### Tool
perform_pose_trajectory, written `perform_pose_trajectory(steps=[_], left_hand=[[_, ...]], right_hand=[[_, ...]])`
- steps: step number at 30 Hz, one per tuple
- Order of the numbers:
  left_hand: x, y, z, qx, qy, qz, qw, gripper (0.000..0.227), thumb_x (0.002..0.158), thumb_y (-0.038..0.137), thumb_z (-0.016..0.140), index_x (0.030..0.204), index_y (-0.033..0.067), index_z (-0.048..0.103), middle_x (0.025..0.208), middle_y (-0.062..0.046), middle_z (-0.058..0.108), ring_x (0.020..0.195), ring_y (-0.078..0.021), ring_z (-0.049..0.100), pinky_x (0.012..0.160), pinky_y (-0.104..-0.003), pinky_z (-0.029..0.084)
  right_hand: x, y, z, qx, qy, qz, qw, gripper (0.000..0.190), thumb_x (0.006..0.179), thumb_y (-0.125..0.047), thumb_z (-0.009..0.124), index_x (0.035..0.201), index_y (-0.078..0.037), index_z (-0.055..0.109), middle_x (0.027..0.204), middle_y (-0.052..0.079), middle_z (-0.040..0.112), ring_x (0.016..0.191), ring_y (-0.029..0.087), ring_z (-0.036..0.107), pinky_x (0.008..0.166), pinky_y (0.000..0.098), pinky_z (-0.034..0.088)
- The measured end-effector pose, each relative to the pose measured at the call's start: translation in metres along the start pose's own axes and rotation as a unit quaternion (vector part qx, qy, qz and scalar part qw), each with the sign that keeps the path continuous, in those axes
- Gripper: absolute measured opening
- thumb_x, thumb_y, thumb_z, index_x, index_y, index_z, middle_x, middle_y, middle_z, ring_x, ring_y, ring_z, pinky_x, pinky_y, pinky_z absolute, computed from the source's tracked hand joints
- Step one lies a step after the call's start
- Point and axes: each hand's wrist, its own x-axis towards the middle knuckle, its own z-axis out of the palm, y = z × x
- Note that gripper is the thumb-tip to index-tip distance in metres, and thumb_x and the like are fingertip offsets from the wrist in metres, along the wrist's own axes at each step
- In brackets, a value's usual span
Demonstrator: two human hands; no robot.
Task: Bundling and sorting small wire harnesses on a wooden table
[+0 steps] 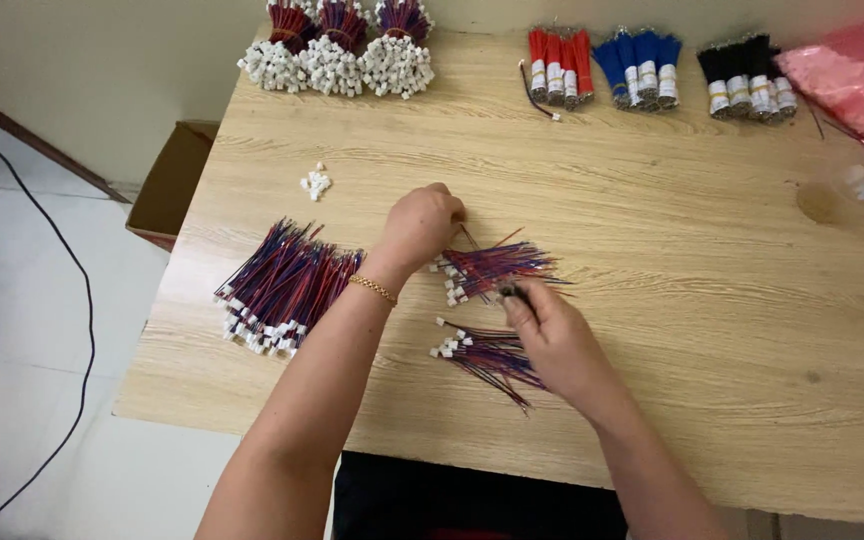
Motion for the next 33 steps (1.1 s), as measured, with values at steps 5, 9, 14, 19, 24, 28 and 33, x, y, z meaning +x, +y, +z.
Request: perform_pose_trajectory(steps=[5, 9, 14, 19, 24, 28, 33], left_hand=[[-0.011, 0.004, -0.012, -0.11, 0.069, -0.008, 0.991, 0.012, 0.08, 0.021, 0.067, 0.089, 0.0148, 0.072, 0.083, -0.008, 0.069, 0.081, -0.0314, 0.07, 0.069, -0.045, 0.058], [-0.041, 0.029, -0.049, -0.275, 0.139, -0.045, 0.95, 0.017, 0.082, 0.024, 0.069, 0.098, 0.0194, 0.07, 0.087, -0.005, 0.072, 0.082, -0.0242, 0.071, 0.07, -0.039, 0.057], [-0.094, 0.088, -0.089, -0.331, 0.168, -0.02, 0.928, 0.015, 0.089, 0.017, 0.062, 0.099, 0.0117, 0.071, 0.082, -0.013, 0.07, 0.079, -0.0297, 0.07, 0.068, -0.041, 0.056], [-0.112, 0.106, -0.079, -0.447, 0.143, -0.004, 0.883, 0.015, 0.088, 0.009, 0.064, 0.1, 0.0072, 0.073, 0.077, -0.015, 0.071, 0.073, -0.0248, 0.071, 0.064, -0.034, 0.056], [-0.116, 0.103, -0.057, -0.602, 0.088, -0.03, 0.793, 0.019, 0.089, 0.009, 0.066, 0.106, 0.0009, 0.071, 0.075, -0.01, 0.069, 0.071, -0.013, 0.063, 0.065, -0.026, 0.056], [-0.117, 0.105, -0.056, -0.61, 0.092, -0.038, 0.786, 0.018, 0.09, 0.009, 0.065, 0.105, -0.0011, 0.069, 0.071, -0.009, 0.066, 0.066, -0.0117, 0.061, 0.061, -0.025, 0.055], [-0.121, 0.108, -0.049, -0.661, 0.099, -0.062, 0.741, 0.015, 0.093, 0.009, 0.063, 0.104, 0.0003, 0.066, 0.081, -0.009, 0.067, 0.071, -0.0129, 0.064, 0.062, -0.024, 0.059]], right_hand=[[0.006, -0.007, -0.008, 0.153, 0.052, 0.003, 0.987, 0.017, 0.098, -0.018, 0.055, 0.093, -0.005, 0.064, 0.057, 0.001, 0.05, 0.051, 0.011, 0.046, 0.052, 0.0232, 0.042], [0.005, -0.013, -0.017, 0.163, 0.066, 0.013, 0.984, 0.02, 0.099, -0.018, 0.054, 0.092, -0.003, 0.065, 0.058, 0.006, 0.055, 0.044, 0.011, 0.049, 0.046, 0.0231, 0.042], [0.0, -0.013, -0.015, 0.184, 0.077, -0.001, 0.98, 0.018, 0.099, -0.017, 0.054, 0.098, -0.003, 0.064, 0.062, 0.003, 0.053, 0.046, 0.008, 0.047, 0.047, 0.0208, 0.042], [-0.004, -0.027, -0.019, 0.094, 0.081, -0.035, 0.992, 0.021, 0.099, -0.02, 0.056, 0.096, -0.002, 0.067, 0.066, 0.007, 0.059, 0.061, 0.014, 0.05, 0.063, 0.0297, 0.049], [-0.007, -0.034, -0.02, 0.0, 0.079, -0.062, 0.995, 0.021, 0.098, -0.018, 0.056, 0.1, -0.001, 0.068, 0.072, 0.017, 0.063, 0.071, 0.024, 0.06, 0.073, 0.0403, 0.051], [-0.014, -0.043, -0.019, -0.01, 0.079, -0.062, 0.995, 0.02, 0.097, -0.018, 0.057, 0.102, -0.004, 0.07, 0.075, 0.015, 0.067, 0.076, 0.024, 0.065, 0.076, 0.0398, 0.052], [-0.01, -0.041, -0.015, 0.136, 0.105, -0.042, 0.984, 0.016, 0.092, -0.015, 0.066, 0.098, -0.001, 0.068, 0.075, 0.007, 0.065, 0.075, 0.013, 0.055, 0.075, 0.0314, 0.051]])
